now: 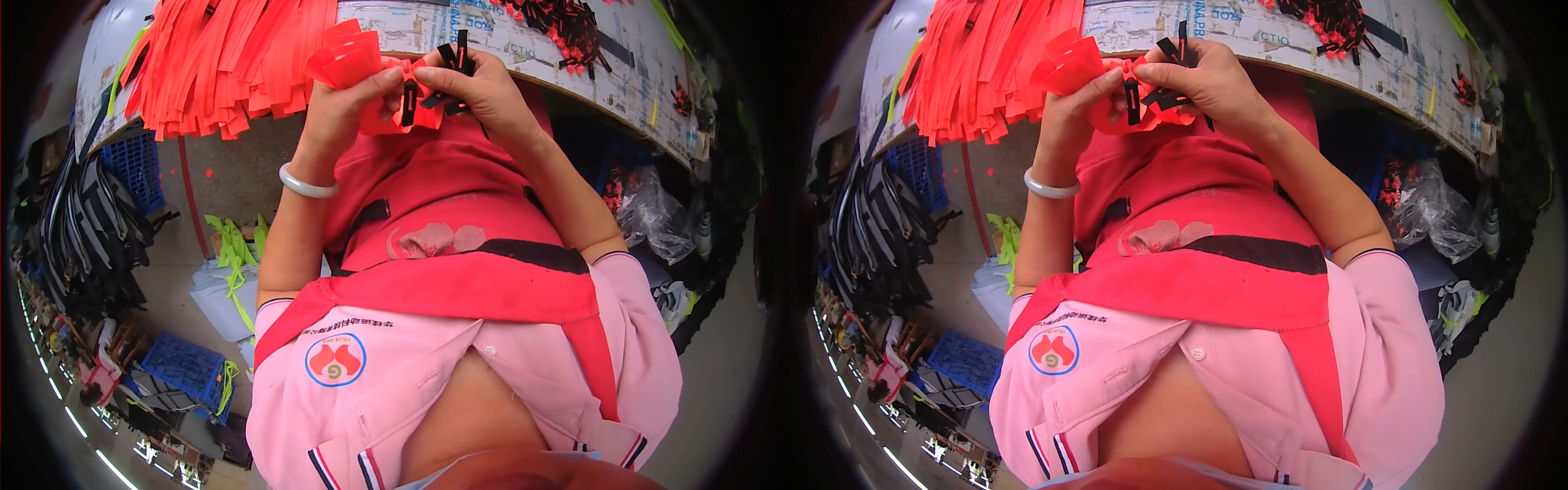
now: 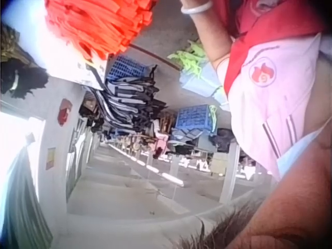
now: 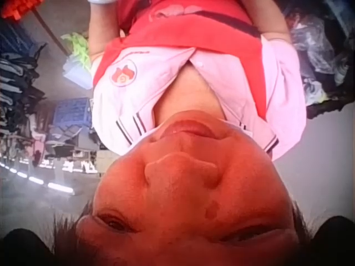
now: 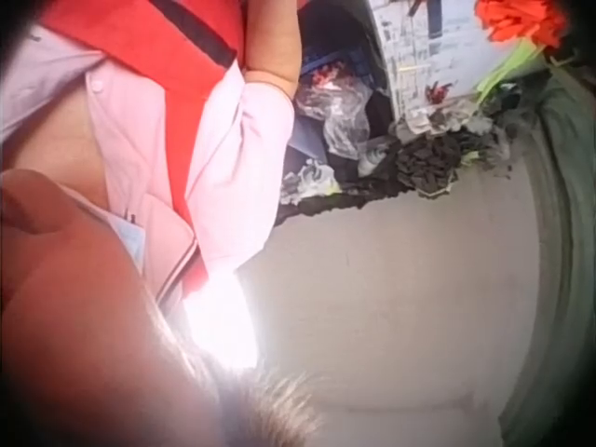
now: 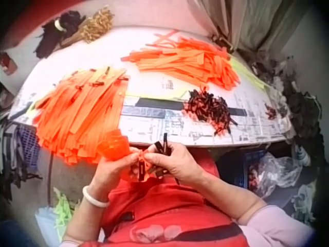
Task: Attaching black fasteners to red plastic fringe strips at a manufacturing workstation.
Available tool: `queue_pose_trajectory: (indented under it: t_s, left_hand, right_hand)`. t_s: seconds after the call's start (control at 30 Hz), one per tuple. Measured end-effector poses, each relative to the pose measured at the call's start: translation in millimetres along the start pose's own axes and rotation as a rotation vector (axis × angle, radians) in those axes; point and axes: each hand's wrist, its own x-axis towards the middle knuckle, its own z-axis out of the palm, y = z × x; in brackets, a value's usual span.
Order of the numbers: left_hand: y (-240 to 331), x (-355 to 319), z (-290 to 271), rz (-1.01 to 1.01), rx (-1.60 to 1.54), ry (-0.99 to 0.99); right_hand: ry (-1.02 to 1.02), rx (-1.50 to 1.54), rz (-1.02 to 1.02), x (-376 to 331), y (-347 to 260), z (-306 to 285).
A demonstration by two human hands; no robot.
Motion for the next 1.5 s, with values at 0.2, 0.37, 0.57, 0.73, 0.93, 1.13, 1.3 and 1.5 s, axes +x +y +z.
queue_pose_trajectory:
  t_s: [0.2, 0.37, 0.57, 0.73, 0.93, 1.13, 1.3, 1.5]
  left_hand:
    - [-8.1, 0.4, -7.8, -0.068, -0.226, 0.008]
    - [-4.9, -2.0, -7.4, -0.027, -0.19, -0.057]
    - [-6.0, -4.7, -8.5, -0.055, -0.217, -0.064]
    - [-3.7, -5.4, -6.7, -0.04, -0.07, -0.057]
    - [-7.8, -4.1, -0.7, 0.087, -0.003, 0.013]
    - [-17.1, -10.1, 1.3, 0.124, 0.053, 0.045]
    - [-19.8, -9.3, 3.3, 0.279, 0.331, 0.073]
    - [-20.5, -6.2, -5.9, 0.23, 0.384, 0.04]
  right_hand:
    - [-0.029, -0.062, -0.021, -6.1, -18.6, 7.5]
    - [-0.03, -0.054, -0.013, -6.7, -15.2, 6.1]
    - [-0.028, -0.087, -0.03, -4.7, -8.4, 6.9]
    - [-0.007, -0.09, 0.035, -6.0, -8.8, 6.0]
    - [0.106, 0.027, 0.029, -8.3, -6.8, 19.2]
    - [0.131, -0.034, -0.075, -10.0, -1.7, 17.5]
    - [0.052, -0.32, -0.396, 0.5, 2.7, 15.6]
    - [0.034, -0.454, -0.441, 1.9, 8.1, 13.0]
